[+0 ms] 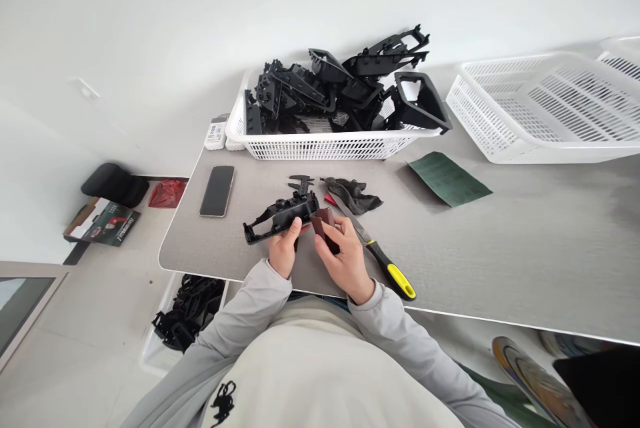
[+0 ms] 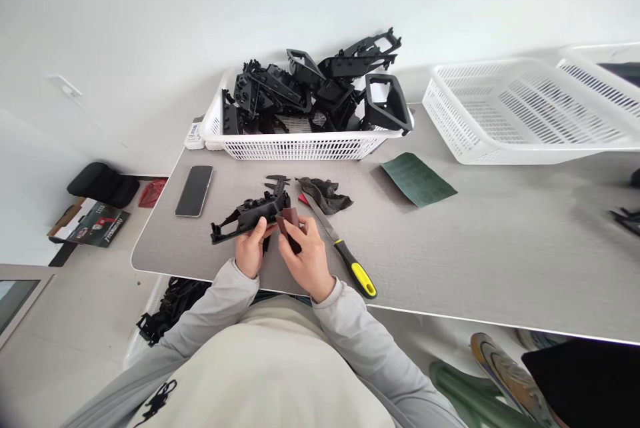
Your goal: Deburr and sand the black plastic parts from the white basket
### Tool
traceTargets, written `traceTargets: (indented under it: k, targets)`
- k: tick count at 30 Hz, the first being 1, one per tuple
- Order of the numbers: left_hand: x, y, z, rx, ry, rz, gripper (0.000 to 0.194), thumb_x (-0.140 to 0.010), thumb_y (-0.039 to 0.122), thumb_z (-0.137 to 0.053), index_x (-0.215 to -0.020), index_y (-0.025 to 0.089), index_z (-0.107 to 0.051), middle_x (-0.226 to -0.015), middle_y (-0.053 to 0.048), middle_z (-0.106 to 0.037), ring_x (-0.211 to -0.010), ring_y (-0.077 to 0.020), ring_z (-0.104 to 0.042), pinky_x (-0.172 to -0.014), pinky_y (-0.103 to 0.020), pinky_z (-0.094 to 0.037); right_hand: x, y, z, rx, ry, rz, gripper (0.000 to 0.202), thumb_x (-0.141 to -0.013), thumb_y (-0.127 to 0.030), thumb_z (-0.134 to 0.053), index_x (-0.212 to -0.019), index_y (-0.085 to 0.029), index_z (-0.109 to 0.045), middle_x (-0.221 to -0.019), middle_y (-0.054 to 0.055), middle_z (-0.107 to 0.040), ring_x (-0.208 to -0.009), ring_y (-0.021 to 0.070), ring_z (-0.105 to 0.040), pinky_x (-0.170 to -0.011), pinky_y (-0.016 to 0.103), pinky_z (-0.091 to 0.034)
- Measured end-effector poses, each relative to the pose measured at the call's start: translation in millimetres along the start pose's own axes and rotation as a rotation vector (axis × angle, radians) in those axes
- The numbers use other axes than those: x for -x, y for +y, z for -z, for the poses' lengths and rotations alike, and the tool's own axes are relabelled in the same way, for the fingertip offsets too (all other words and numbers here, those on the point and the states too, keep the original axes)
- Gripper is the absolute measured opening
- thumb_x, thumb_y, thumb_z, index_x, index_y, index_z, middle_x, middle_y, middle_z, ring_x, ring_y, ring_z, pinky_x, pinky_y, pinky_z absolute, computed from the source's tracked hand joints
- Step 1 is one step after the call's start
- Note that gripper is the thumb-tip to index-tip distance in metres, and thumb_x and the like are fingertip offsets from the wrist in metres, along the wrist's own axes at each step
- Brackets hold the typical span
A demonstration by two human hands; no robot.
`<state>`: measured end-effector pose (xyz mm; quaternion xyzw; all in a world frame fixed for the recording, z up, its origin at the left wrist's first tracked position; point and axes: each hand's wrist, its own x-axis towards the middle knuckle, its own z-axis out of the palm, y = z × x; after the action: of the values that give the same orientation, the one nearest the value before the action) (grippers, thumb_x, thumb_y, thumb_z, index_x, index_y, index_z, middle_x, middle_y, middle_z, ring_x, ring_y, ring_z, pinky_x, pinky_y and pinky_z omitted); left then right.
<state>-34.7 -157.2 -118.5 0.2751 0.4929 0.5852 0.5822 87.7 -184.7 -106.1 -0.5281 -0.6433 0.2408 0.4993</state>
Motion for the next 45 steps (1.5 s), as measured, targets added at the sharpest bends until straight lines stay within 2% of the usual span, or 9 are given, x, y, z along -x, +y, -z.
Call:
traceTargets:
  k: [4,8,11,16,21,28,33,40,45]
  targets:
    - [-3,8,-4.5,0.159,0.012,0.082,0.038,-0.058,0.041,-0.081,-0.085,0.016,-0.071,-0.084,-0.006,-0.075,-0.086,-0.0256,-0.072,-0.087,-0.043,-0.054,-5,5,1,-0.218,0.077,-0.132,0.021,-0.088,-0.030,-0.054,-0.100,-0.023,-0.070,-0.095,0.006,-0.060,-0.094,0.0212,-0.057,-0.085,0.038,-0.049]
    - [-5,14,-5.4,0.227,-0.030,0.199,0.028,-0.056,0.031,-0.082,-0.076,0.015,-0.071,-0.073,-0.005,-0.074,-0.070,-0.0208,-0.072,-0.073,-0.034,-0.057,-8,9,0,-0.362,0.111,-0.225,0.023,-0.086,-0.033,-0.056,-0.102,-0.023,-0.070,-0.100,0.005,-0.062,-0.101,0.0210,-0.056,-0.093,0.038,-0.045]
    - [-6,16,-6.3,0.218,-0.051,0.250,0.025,-0.055,0.027,-0.083,-0.073,0.014,-0.070,-0.071,-0.005,-0.073,-0.066,-0.0181,-0.071,-0.066,-0.028,-0.056,-9,12,-1,-0.424,0.113,-0.264,0.025,-0.085,-0.035,-0.058,-0.104,-0.023,-0.070,-0.103,0.004,-0.062,-0.104,0.0209,-0.055,-0.096,0.037,-0.042]
    - [-7,18,-7.6,0.204,-0.044,0.276,0.026,-0.051,0.022,-0.086,-0.070,0.015,-0.070,-0.066,0.000,-0.071,-0.055,-0.0116,-0.066,-0.051,-0.020,-0.051,-8,15,-3,-0.459,0.065,-0.261,0.021,-0.084,-0.034,-0.060,-0.097,-0.023,-0.071,-0.097,0.003,-0.064,-0.095,0.0198,-0.057,-0.091,0.036,-0.044]
    - [-8,13,-6.6,0.166,-0.106,0.276,0.024,-0.050,0.018,-0.086,-0.069,0.012,-0.071,-0.067,-0.002,-0.071,-0.058,-0.0113,-0.065,-0.060,-0.023,-0.054,-8,17,-7,-0.439,0.059,-0.189,0.019,-0.081,-0.032,-0.062,-0.094,-0.023,-0.072,-0.094,0.003,-0.063,-0.092,0.0191,-0.058,-0.087,0.035,-0.046]
    - [-9,12,-3.8,0.216,-0.194,0.234,0.029,-0.045,0.015,-0.087,-0.070,0.013,-0.073,-0.077,-0.003,-0.075,-0.074,-0.0160,-0.069,-0.078,-0.029,-0.056,-10,21,-11,-0.403,0.072,-0.136,0.020,-0.081,-0.032,-0.060,-0.093,-0.022,-0.072,-0.093,0.004,-0.063,-0.092,0.0195,-0.059,-0.089,0.036,-0.047]
    - [-13,13,-2.3,0.196,-0.231,0.155,0.030,-0.050,0.026,-0.088,-0.071,0.013,-0.071,-0.072,-0.003,-0.074,-0.072,-0.0177,-0.070,-0.084,-0.036,-0.056,-11,21,-9,-0.302,0.075,-0.055,0.021,-0.084,-0.033,-0.057,-0.095,-0.022,-0.072,-0.093,0.005,-0.063,-0.094,0.0205,-0.059,-0.089,0.036,-0.048]
    - [-17,7,-3.2,0.180,-0.235,0.069,0.034,-0.054,0.033,-0.086,-0.075,0.013,-0.071,-0.080,-0.007,-0.074,-0.093,-0.0265,-0.070,-0.094,-0.045,-0.050,-8,23,-11,-0.194,0.110,0.030,0.026,-0.086,-0.031,-0.055,-0.105,-0.023,-0.071,-0.102,0.007,-0.061,-0.099,0.0220,-0.059,-0.091,0.039,-0.049]
    - [-17,5,-4.7,0.164,-0.242,0.020,0.041,-0.049,0.041,-0.088,-0.074,0.013,-0.071,-0.082,-0.010,-0.075,-0.102,-0.0312,-0.067,-0.098,-0.048,-0.047,-7,22,-11,-0.098,0.034,0.076,0.031,-0.086,-0.030,-0.056,-0.112,-0.023,-0.070,-0.107,0.009,-0.059,-0.103,0.0235,-0.059,-0.091,0.040,-0.049]
